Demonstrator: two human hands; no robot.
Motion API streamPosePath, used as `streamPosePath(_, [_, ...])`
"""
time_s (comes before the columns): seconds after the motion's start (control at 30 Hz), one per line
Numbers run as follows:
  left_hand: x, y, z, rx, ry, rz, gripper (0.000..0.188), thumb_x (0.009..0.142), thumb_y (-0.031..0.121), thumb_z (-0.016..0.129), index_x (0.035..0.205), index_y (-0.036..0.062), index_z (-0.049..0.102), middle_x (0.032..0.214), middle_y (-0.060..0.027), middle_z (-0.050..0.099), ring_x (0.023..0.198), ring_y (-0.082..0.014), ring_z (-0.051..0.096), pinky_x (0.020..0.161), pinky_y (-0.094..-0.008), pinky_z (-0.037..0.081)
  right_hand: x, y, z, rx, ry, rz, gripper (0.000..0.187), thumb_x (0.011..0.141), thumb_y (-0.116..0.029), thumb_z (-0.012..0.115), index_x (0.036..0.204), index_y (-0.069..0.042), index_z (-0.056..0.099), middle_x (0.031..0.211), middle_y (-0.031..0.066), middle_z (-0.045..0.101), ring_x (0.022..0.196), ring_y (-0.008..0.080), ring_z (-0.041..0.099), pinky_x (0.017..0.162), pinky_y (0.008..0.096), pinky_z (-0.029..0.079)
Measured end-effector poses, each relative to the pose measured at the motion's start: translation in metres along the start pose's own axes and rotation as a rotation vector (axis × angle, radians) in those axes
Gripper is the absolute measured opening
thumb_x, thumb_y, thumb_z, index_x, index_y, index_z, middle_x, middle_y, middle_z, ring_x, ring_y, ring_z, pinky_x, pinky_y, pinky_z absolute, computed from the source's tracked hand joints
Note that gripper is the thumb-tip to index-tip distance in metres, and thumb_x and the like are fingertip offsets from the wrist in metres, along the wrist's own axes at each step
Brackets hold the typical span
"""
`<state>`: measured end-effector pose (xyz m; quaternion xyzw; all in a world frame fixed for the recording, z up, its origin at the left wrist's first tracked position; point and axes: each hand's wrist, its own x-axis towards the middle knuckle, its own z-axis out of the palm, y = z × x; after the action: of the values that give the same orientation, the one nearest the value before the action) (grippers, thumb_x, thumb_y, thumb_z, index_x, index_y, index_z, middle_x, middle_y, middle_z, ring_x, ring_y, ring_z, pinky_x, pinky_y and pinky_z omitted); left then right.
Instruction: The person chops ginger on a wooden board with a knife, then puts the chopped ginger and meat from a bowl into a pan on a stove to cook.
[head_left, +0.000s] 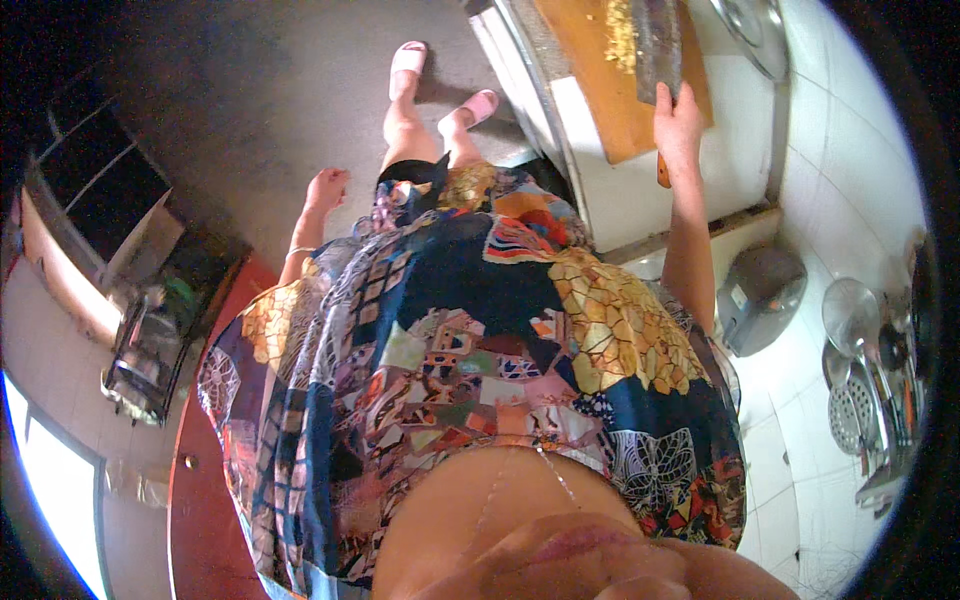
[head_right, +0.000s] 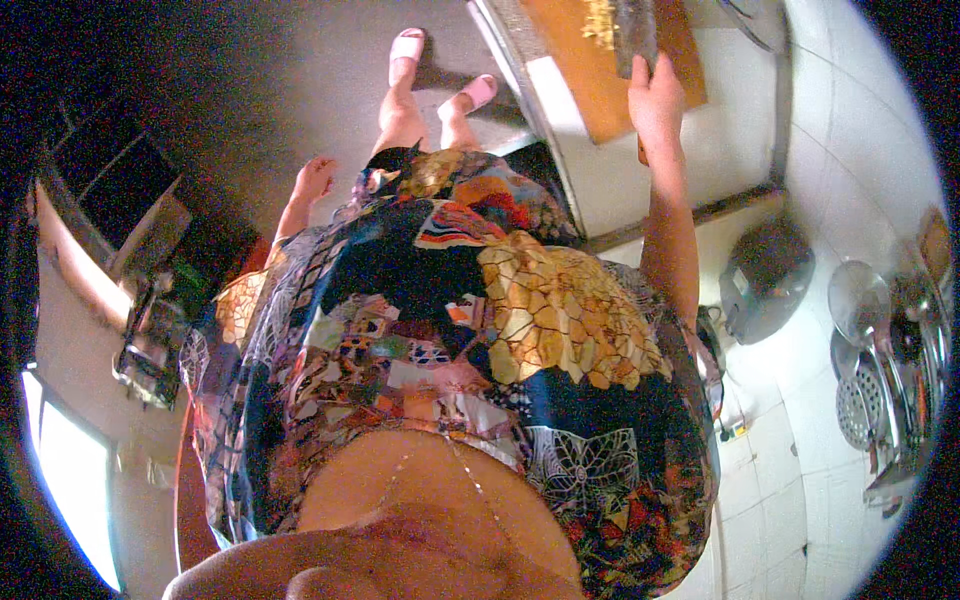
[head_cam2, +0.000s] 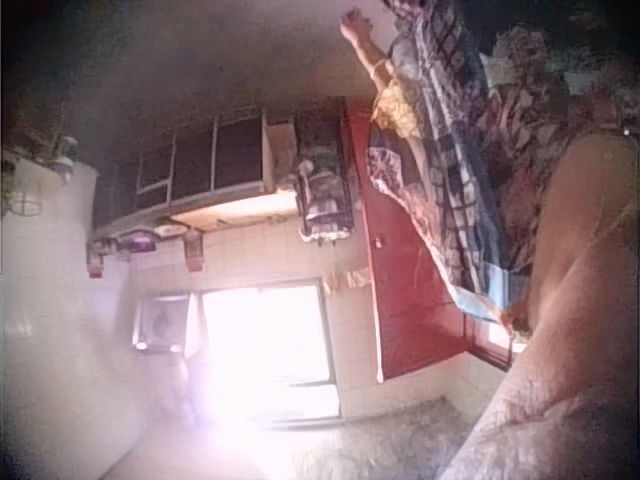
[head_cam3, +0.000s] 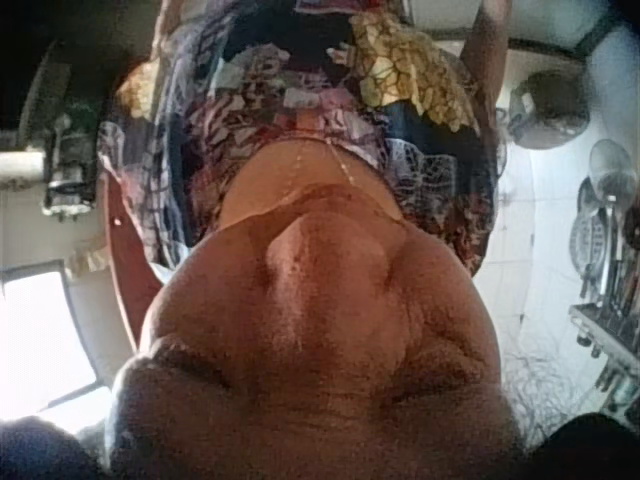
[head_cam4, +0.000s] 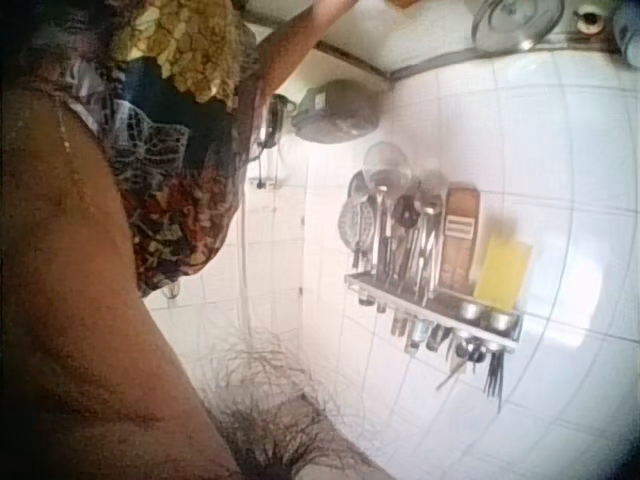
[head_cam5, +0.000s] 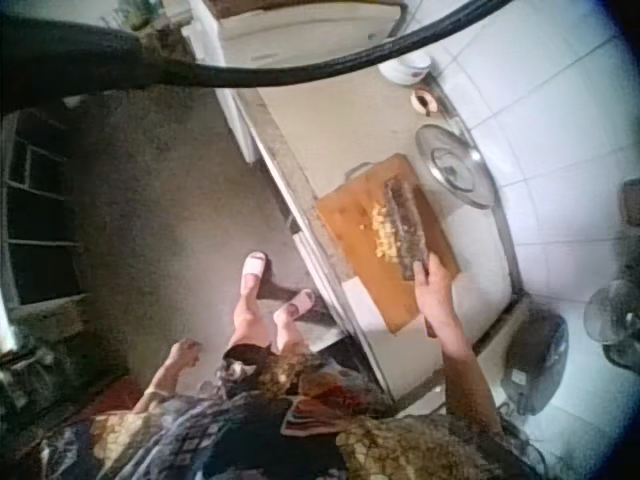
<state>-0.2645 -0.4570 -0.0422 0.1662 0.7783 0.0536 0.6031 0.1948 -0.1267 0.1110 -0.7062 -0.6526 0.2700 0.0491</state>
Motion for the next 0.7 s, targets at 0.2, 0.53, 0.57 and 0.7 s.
streamPosePath(0.2, [-0.016, 0.034, -0.009, 0.030, -0.071, -0.005, 0.025, 0.082, 0.026, 0.058, 0.092, 0.0028, 0.061, 0.058, -0.0045, 0.055, 0.043, -0.0119, 0.050, 0.040, -0.0269, 0.041, 0.000, 0.005, -0.009, -0.324, -0.036, -0.030, 0.030, 0.091, -0.030, 0.045, 0.100, -0.002, 0.052, 0.071, 0.0232, 0.060, 0.065, 0.0413, 0.060, 0.058, 0.0518, 0.046])
streamPosePath(0.53, [0.000, 0.038, -0.013, -0.025, -0.049, 0.040, 0.023, 0.083, 0.026, 0.060, 0.088, 0.0038, 0.058, 0.055, -0.0035, 0.053, 0.042, -0.0113, 0.048, 0.037, -0.0258, 0.039, 0.004, -0.014, -0.001, -0.253, 0.024, -0.050, 0.024, 0.090, -0.027, 0.047, 0.090, -0.003, 0.049, 0.071, 0.0233, 0.060, 0.067, 0.0424, 0.059, 0.062, 0.0522, 0.046])
streamPosePath(0.57, [0.006, 0.041, -0.014, -0.042, -0.041, 0.065, 0.022, 0.083, 0.026, 0.059, 0.088, 0.0043, 0.058, 0.055, -0.0033, 0.052, 0.041, -0.0112, 0.048, 0.037, -0.0257, 0.039, 0.002, -0.001, 0.017, -0.205, 0.133, -0.125, 0.024, 0.089, -0.027, 0.047, 0.089, -0.002, 0.049, 0.071, 0.0225, 0.060, 0.067, 0.0425, 0.059, 0.063, 0.0525, 0.046])
streamPosePath(0.7, [0.012, 0.025, -0.012, -0.030, -0.079, 0.042, 0.021, 0.084, 0.025, 0.059, 0.088, 0.0050, 0.059, 0.055, -0.0030, 0.052, 0.041, -0.0108, 0.047, 0.037, -0.0254, 0.038, 0.010, -0.010, 0.001, -0.212, 0.044, -0.083, 0.024, 0.089, -0.026, 0.048, 0.089, -0.002, 0.049, 0.073, 0.0228, 0.060, 0.067, 0.0428, 0.058, 0.062, 0.0530, 0.045])
